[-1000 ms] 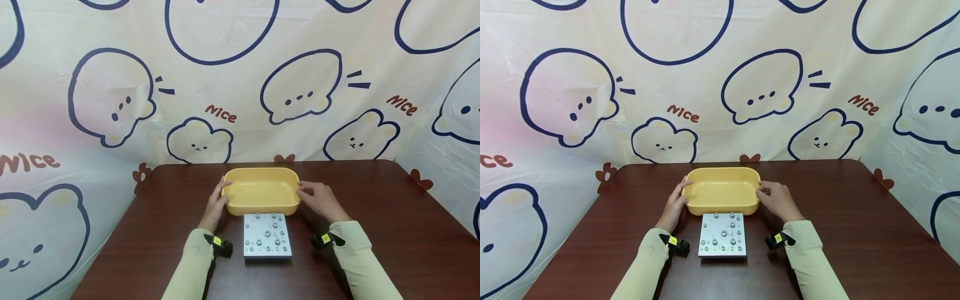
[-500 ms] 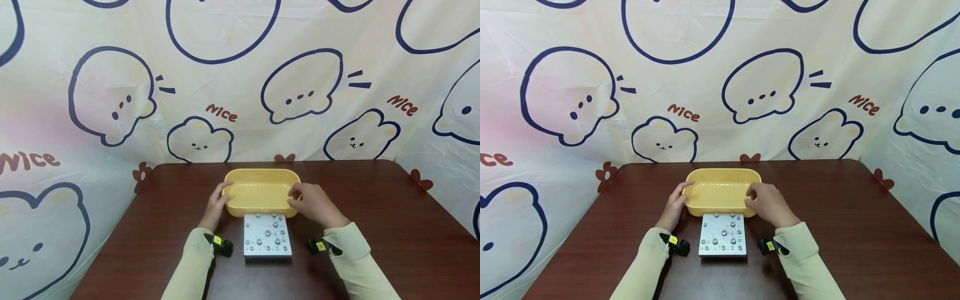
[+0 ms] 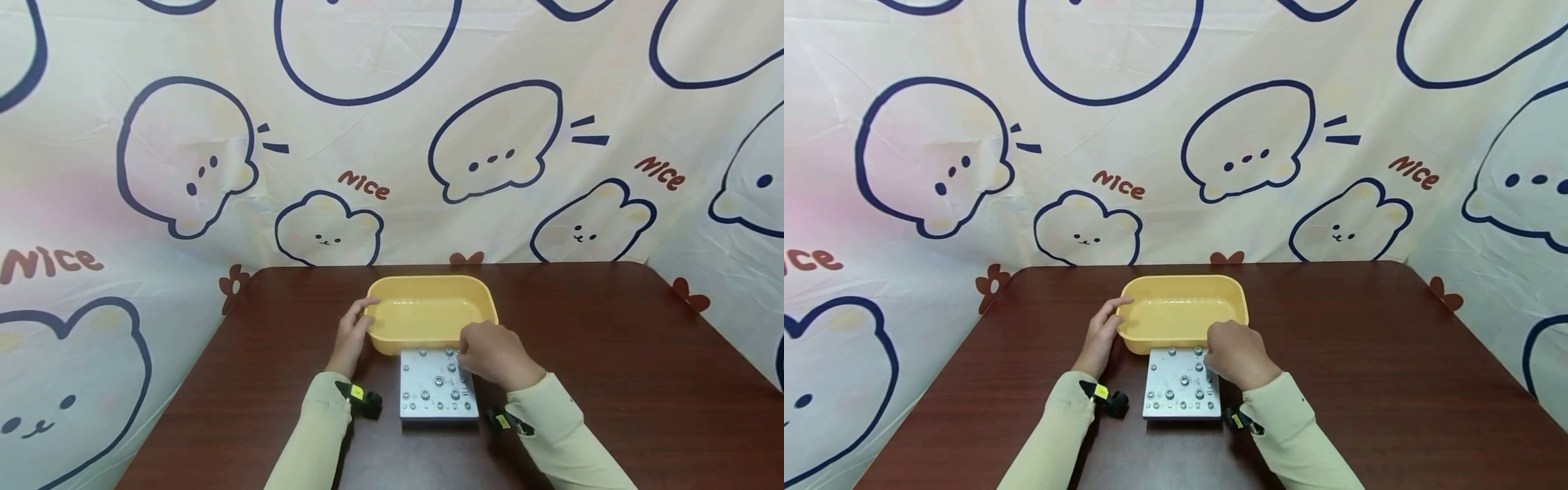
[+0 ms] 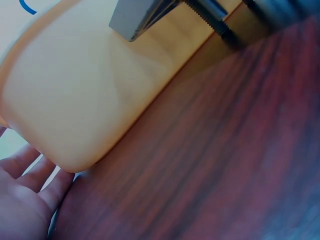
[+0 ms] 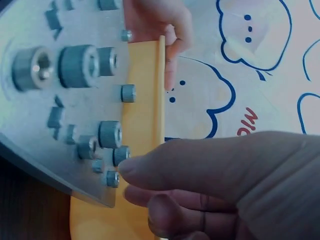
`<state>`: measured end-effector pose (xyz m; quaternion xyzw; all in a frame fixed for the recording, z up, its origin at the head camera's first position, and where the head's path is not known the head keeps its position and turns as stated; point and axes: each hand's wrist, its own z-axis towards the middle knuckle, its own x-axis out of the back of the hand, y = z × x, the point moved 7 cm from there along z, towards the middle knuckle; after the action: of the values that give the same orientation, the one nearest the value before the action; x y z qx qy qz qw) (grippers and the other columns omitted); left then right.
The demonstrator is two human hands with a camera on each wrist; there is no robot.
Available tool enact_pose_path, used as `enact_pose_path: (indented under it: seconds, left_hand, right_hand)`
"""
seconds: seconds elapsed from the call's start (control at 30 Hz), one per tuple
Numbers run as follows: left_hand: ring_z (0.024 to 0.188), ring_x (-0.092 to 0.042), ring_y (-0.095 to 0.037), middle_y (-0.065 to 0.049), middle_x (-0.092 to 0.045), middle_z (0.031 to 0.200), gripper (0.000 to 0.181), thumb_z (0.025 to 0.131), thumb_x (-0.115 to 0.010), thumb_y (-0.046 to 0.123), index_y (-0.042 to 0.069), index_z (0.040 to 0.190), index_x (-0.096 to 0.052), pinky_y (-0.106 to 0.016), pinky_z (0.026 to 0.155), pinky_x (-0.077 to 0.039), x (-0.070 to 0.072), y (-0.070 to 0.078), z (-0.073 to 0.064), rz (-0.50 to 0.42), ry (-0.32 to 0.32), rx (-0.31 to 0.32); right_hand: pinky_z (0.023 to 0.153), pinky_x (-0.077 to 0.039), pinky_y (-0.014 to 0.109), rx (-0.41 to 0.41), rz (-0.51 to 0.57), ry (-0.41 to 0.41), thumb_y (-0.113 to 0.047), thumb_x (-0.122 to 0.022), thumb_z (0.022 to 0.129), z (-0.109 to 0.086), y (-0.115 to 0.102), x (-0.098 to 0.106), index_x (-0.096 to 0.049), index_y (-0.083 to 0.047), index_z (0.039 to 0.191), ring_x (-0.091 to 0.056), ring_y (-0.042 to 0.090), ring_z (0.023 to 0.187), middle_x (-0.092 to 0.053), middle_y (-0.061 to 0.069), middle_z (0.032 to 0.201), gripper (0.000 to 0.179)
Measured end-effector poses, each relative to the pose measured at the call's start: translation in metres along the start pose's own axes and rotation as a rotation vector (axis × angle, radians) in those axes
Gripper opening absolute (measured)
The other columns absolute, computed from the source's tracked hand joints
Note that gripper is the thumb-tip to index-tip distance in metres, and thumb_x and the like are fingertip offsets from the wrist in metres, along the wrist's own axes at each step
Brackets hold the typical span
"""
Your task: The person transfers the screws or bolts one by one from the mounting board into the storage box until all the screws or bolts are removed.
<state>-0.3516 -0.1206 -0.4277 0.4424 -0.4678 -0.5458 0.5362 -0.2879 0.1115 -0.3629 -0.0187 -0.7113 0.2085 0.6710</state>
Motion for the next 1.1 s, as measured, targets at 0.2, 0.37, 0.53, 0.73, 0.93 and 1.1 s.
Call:
enact_pose_path:
  seconds: [0.2,0.37,0.53,0.73,0.93,1.1]
  left_hand:
    - [0.127,-0.043,-0.028,-0.010,-0.047,0.140,0.038,0.091,-0.048,0.004,0.002,0.129,-0.056,-0.025,0.096,-0.041,-0.002,0.014,-0.008,0.010,0.003,-0.007]
    - [0.124,-0.045,-0.033,-0.011,-0.046,0.141,0.039,0.091,-0.048,0.004,0.002,0.130,-0.055,-0.034,0.098,-0.042,-0.003,0.013,-0.008,-0.005,-0.011,0.006]
    - [0.124,-0.045,-0.033,-0.011,-0.046,0.140,0.039,0.092,-0.048,0.004,0.002,0.130,-0.054,-0.034,0.098,-0.041,-0.003,0.013,-0.008,-0.003,-0.016,0.014]
    - [0.125,-0.044,-0.035,-0.011,-0.048,0.138,0.039,0.091,-0.048,0.003,0.000,0.129,-0.055,-0.028,0.094,-0.041,-0.003,0.014,-0.008,-0.001,-0.010,-0.010]
    - [0.122,-0.047,-0.035,-0.013,-0.052,0.136,0.039,0.090,-0.049,0.001,0.002,0.128,-0.056,-0.031,0.094,-0.042,-0.002,0.011,-0.006,-0.005,-0.004,-0.041]
    - [0.123,-0.048,-0.026,-0.005,-0.048,0.140,0.042,0.092,-0.052,0.006,0.015,0.133,-0.054,-0.040,0.100,-0.043,0.000,-0.008,0.003,-0.012,0.012,0.017]
  right_hand:
    - [0.051,-0.043,0.028,-0.035,-0.025,-0.004,-0.014,-0.073,0.081,0.001,-0.001,-0.005,-0.069,-0.010,0.077,-0.051,0.017,0.056,-0.056,-0.002,0.061,0.007]
    - [0.051,-0.043,0.028,-0.039,-0.053,0.013,-0.016,-0.074,0.080,0.004,0.001,-0.009,-0.068,-0.010,0.076,-0.051,0.016,0.054,-0.056,-0.003,0.060,0.010]
    - [0.049,-0.042,0.029,-0.043,-0.058,0.019,-0.015,-0.072,0.081,0.005,0.002,-0.012,-0.066,-0.011,0.071,-0.050,0.016,0.052,-0.053,-0.002,0.056,0.012]
    - [0.047,-0.040,0.028,-0.042,-0.047,0.030,-0.013,-0.070,0.080,0.006,0.002,-0.013,-0.063,-0.011,0.066,-0.049,0.017,0.050,-0.052,-0.001,0.053,0.016]
    - [0.045,-0.038,0.028,-0.017,-0.055,0.057,-0.012,-0.070,0.077,0.007,0.000,-0.012,-0.059,-0.012,0.062,-0.048,0.016,0.048,-0.051,-0.001,0.052,0.019]
    - [0.045,-0.038,0.028,-0.018,-0.062,0.059,-0.013,-0.070,0.078,0.007,0.000,-0.012,-0.060,-0.012,0.063,-0.048,0.017,0.048,-0.050,0.000,0.051,0.018]
